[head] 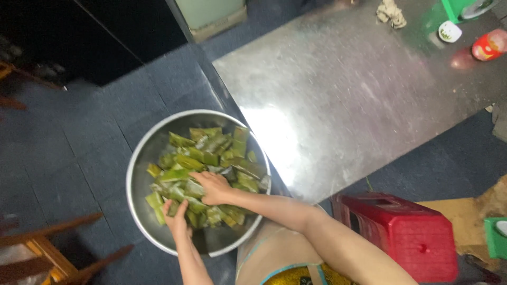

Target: The person is organizing and bundling small leaf-wrapped food items into groups, securing each group with rubber bands on a production table.

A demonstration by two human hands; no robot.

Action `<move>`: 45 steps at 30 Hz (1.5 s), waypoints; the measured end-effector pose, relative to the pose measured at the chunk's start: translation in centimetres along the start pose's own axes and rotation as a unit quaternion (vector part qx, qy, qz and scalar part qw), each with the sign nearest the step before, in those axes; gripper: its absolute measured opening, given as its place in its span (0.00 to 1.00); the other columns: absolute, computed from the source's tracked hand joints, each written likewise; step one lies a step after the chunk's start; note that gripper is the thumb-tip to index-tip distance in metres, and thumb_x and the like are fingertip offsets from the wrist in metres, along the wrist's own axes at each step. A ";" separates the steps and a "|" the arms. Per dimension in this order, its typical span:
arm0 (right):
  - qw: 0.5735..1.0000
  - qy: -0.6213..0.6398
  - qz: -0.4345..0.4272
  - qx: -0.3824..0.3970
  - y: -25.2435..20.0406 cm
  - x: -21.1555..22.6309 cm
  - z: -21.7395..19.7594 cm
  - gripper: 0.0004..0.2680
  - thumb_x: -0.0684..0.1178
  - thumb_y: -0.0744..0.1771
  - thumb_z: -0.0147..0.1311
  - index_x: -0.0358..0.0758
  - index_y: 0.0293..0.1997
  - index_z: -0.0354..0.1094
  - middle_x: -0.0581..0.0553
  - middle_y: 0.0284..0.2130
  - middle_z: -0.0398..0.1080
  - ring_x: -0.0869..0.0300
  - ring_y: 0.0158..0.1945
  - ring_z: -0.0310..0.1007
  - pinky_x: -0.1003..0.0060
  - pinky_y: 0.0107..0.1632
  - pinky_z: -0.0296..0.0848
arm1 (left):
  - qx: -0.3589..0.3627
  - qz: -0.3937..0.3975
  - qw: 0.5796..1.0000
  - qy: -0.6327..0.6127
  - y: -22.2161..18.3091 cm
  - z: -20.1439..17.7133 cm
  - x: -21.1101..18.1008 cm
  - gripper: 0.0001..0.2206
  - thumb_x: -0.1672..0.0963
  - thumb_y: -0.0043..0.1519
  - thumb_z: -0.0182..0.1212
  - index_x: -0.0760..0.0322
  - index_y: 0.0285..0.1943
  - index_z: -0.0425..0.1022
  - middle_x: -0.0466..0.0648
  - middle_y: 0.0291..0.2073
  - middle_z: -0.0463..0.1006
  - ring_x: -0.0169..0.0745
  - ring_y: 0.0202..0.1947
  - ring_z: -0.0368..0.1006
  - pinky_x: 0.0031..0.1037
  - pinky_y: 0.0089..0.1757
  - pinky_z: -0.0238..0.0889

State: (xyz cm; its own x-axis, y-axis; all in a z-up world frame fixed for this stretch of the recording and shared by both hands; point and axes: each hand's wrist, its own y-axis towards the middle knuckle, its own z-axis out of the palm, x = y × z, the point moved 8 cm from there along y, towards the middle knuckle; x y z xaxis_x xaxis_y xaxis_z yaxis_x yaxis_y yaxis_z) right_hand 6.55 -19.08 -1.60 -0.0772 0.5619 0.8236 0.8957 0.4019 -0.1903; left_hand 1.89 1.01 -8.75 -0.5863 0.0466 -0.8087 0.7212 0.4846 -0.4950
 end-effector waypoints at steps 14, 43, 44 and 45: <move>0.964 0.246 0.100 -0.030 -0.3 5.8 0.8 0.41 0.46 0.60 0.65 0.41 0.78 0.33 0.33 0.75 0.39 0.43 0.75 0.47 0.48 0.73 0.56 | 0.339 -0.258 0.841 -0.333 3.1 -0.7 1.9 0.18 0.55 0.65 0.55 0.64 0.63 0.71 0.52 0.56 0.77 0.47 0.55 0.73 0.37 0.55 0.66; 0.799 0.580 0.071 -0.142 -1.2 -6.7 4.3 0.36 0.36 0.63 0.62 0.41 0.79 0.42 0.39 0.76 0.42 0.49 0.73 0.53 0.61 0.61 0.71 | 0.494 -0.130 0.839 -0.189 0.8 0.9 -2.9 0.27 0.47 0.69 0.53 0.65 0.73 0.66 0.56 0.67 0.67 0.50 0.63 0.67 0.48 0.55 0.65; 0.776 0.614 0.067 -0.125 -1.6 -8.4 5.8 0.35 0.36 0.63 0.62 0.39 0.79 0.44 0.38 0.76 0.45 0.48 0.74 0.51 0.59 0.64 0.68 | 0.493 -0.175 0.827 -0.204 1.6 0.4 -1.6 0.25 0.48 0.69 0.51 0.70 0.69 0.69 0.57 0.62 0.74 0.55 0.56 0.75 0.52 0.48 0.73; 0.775 0.610 0.064 -0.150 -1.9 -5.4 3.2 0.35 0.36 0.63 0.62 0.39 0.79 0.44 0.38 0.76 0.45 0.48 0.74 0.51 0.59 0.64 0.68 | 0.513 -0.176 0.817 -0.193 0.4 1.5 -2.7 0.25 0.48 0.69 0.51 0.70 0.69 0.69 0.57 0.62 0.74 0.55 0.56 0.75 0.52 0.48 0.73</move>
State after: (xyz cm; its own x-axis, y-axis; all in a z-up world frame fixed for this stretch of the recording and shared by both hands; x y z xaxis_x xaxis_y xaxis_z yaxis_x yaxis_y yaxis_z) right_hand 3.80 -20.56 -7.43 0.3283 -0.5930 0.7353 0.9375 0.1095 -0.3302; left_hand 4.33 -0.27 -7.25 -0.8067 -0.3129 -0.5014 0.5789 -0.5892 -0.5636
